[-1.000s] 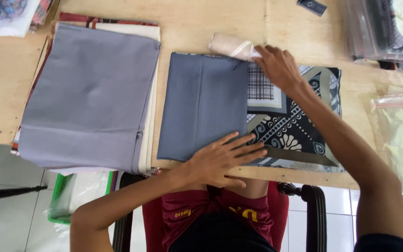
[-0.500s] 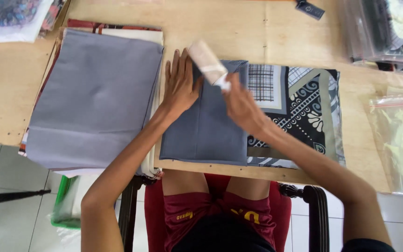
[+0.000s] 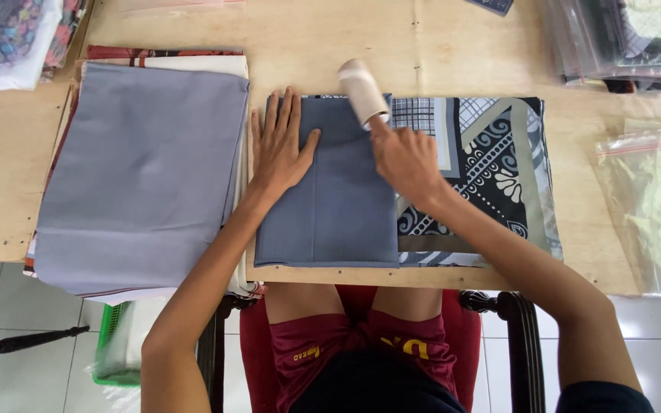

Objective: Using a lint roller to remove lint and debris from folded fabric pieces on a workstation table.

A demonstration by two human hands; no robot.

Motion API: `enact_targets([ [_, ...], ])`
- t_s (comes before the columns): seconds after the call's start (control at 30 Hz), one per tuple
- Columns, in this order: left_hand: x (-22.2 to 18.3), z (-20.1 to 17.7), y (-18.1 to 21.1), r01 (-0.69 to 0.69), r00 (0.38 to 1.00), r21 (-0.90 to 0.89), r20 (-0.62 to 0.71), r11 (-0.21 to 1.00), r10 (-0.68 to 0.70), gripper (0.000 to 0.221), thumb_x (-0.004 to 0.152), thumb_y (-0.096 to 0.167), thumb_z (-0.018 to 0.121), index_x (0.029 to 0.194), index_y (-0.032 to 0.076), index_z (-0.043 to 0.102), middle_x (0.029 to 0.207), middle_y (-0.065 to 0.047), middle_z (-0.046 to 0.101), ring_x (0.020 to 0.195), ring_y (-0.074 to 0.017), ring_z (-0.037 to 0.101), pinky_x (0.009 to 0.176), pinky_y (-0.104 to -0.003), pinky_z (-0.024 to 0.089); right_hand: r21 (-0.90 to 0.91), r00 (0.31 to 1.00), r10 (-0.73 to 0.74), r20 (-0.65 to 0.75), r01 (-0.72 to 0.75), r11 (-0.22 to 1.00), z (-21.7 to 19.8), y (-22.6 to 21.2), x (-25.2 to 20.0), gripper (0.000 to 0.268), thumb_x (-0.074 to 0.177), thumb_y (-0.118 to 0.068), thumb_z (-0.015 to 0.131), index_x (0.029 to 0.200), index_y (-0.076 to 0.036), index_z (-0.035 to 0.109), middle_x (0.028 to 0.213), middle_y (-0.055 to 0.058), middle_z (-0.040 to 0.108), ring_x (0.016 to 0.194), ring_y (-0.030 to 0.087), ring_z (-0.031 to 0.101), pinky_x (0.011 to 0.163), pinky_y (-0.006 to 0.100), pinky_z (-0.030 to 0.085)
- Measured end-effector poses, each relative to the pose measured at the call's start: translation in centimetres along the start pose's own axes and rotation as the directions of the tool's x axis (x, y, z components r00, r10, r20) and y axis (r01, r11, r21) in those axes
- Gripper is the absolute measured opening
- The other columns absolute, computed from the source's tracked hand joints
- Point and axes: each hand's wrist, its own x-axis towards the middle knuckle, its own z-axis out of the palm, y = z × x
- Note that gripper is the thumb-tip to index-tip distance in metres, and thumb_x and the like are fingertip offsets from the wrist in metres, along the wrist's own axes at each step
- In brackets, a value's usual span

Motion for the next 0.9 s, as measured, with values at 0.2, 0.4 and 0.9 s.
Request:
enact_targets([
  [0.2, -0.2, -0.4, 0.4, -0.026, 0.999, 0.007, -0.047, 1.000, 0.026, 0.072, 0.111, 0.045, 0.051, 0.168, 0.013, 0.021, 0.172, -0.014, 0.022, 0.159, -0.0353, 0.014, 0.124, -0.065, 0.001, 0.116, 0.998, 0.058, -0.028, -0.055, 0.992, -2.0, 3.6, -0.2, 0.010, 0.103, -0.013, 0.058, 0.111, -0.011, 0.064, 0.061, 0.011, 0.065, 0.052, 0.031, 0.069, 0.054, 0.042, 0.054],
  [0.4, -0.3, -3.3, 1.9, -0.364, 0.932, -0.042, -0.015, 0.931, 0.363, 0.064, 0.113, 0.046, 0.049, 0.164, 0.012, 0.029, 0.171, -0.008, 0.027, 0.159, -0.0317, 0.016, 0.128, -0.059, 0.012, 0.319, 0.998, -0.058, -0.011, 0.059, 0.946, -4.5, 3.7, -1.4, 0.018, 0.109, -0.019, 0.057, 0.115, -0.007, 0.045, 0.053, 0.004, 0.047, 0.037, 0.022, 0.041, 0.038, 0.037, 0.031],
  [0.9, -7.6, -6.6, 10.9, -0.630, 0.752, -0.288, 0.008, 0.722, 0.659, 0.065, 0.103, 0.051, 0.057, 0.155, 0.014, 0.045, 0.164, -0.018, 0.036, 0.152, -0.0405, 0.029, 0.124, -0.065, 0.025, 0.286, 0.979, -0.187, -0.084, 0.203, 0.937, -6.2, 11.0, -4.3, 0.029, 0.109, -0.020, 0.064, 0.134, -0.009, 0.058, 0.091, 0.017, 0.073, 0.073, 0.040, 0.070, 0.066, 0.045, 0.053],
])
